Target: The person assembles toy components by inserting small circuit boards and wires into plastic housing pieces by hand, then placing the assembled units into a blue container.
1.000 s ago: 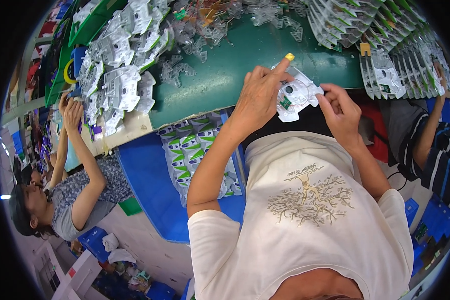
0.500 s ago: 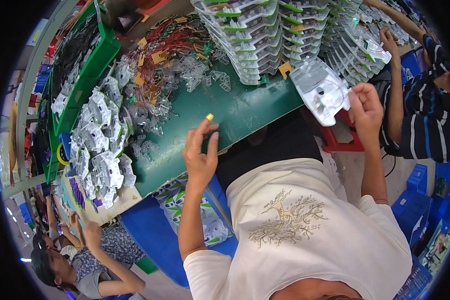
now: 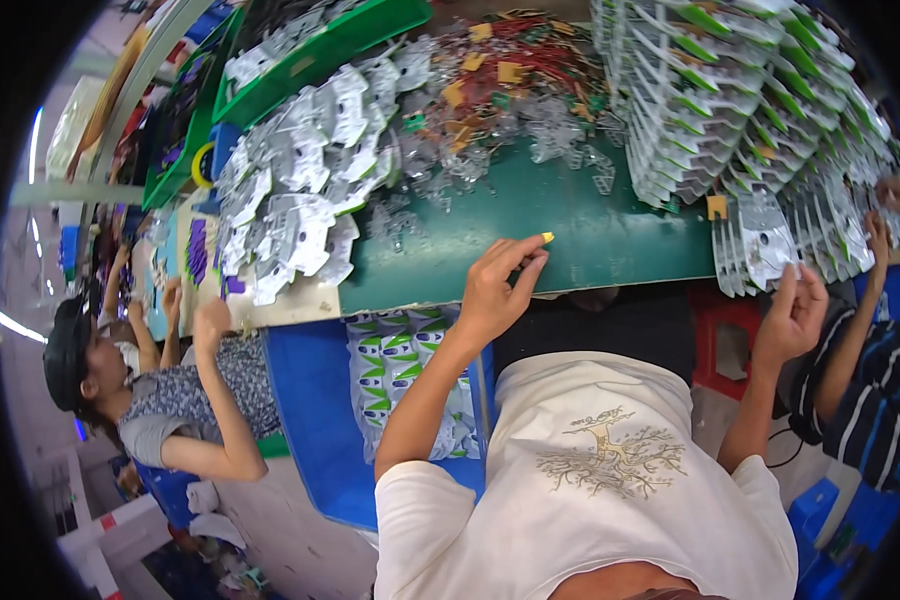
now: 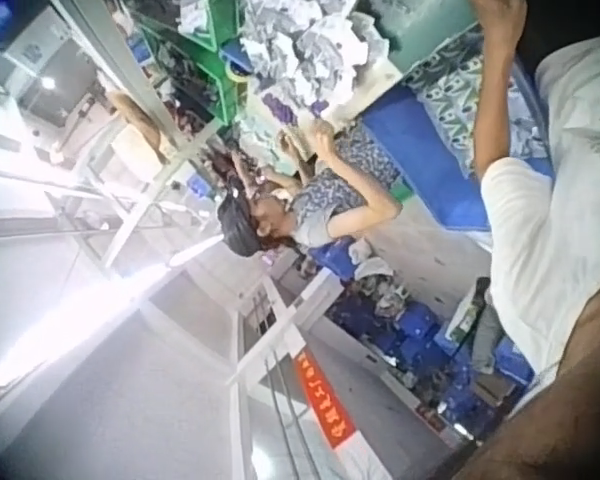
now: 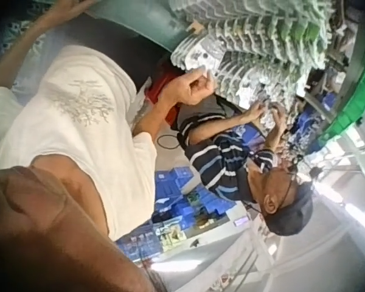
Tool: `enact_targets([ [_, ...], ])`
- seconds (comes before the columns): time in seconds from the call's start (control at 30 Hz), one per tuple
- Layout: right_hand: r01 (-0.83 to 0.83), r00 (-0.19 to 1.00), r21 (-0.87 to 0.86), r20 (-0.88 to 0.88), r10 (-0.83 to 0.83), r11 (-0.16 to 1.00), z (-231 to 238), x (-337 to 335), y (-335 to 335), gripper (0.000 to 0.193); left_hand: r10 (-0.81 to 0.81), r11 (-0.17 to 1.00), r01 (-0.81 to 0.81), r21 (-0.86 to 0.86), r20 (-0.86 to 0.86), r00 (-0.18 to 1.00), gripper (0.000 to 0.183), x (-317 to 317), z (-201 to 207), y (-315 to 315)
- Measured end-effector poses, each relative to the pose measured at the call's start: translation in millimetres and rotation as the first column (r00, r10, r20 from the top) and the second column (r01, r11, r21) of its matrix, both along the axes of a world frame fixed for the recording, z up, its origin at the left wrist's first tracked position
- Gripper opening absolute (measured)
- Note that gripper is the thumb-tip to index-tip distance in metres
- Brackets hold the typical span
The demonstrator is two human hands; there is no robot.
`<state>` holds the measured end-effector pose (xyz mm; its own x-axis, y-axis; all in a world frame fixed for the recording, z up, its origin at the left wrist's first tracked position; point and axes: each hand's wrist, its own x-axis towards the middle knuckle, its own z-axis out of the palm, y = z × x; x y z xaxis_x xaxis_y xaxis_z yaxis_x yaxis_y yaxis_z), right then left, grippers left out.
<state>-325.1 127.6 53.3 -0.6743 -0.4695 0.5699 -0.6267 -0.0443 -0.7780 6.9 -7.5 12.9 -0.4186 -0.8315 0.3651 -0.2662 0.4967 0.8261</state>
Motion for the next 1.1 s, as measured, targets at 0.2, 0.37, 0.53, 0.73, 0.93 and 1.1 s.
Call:
enact_targets([
  [0.2,-0.702,0.682,0.229,-0.057,0.729,0.675,28.3,149.7,-116.9,0.015,0.049,0.994,-0.040,0.098,-0.096,0.994,0.017,0.7,-5.9,-5.0],
  [0.37,-0.486,0.733,0.534,-0.182,0.656,0.692,-20.1,208.8,-217.3,0.015,-0.002,1.000,0.004,0.020,-0.087,0.996,0.016,5.2,-9.6,-4.9],
  [0.53,-0.611,0.723,0.238,-0.220,0.655,0.755,-6.4,215.8,-195.0,0.010,0.004,0.997,-0.015,-0.073,-0.148,0.989,0.014,7.4,-16.1,-5.7],
  [0.73,-0.578,0.700,0.307,-0.289,0.653,0.756,17.0,184.5,-183.2,0.011,-0.011,0.999,0.007,-0.035,-0.108,0.994,0.015,8.6,-8.0,-4.8],
  [0.93,-0.567,0.707,0.206,-0.375,0.600,0.797,19.9,166.3,-182.6,0.014,-0.004,0.995,-0.001,-0.100,-0.049,0.999,0.015,5.6,-12.5,-5.1],
  [1.1,-0.588,0.762,0.145,-0.229,0.606,0.795,30.3,158.9,-159.3,0.020,0.022,0.997,-0.025,-0.071,-0.038,0.999,0.015,3.6,-13.2,-1.8],
])
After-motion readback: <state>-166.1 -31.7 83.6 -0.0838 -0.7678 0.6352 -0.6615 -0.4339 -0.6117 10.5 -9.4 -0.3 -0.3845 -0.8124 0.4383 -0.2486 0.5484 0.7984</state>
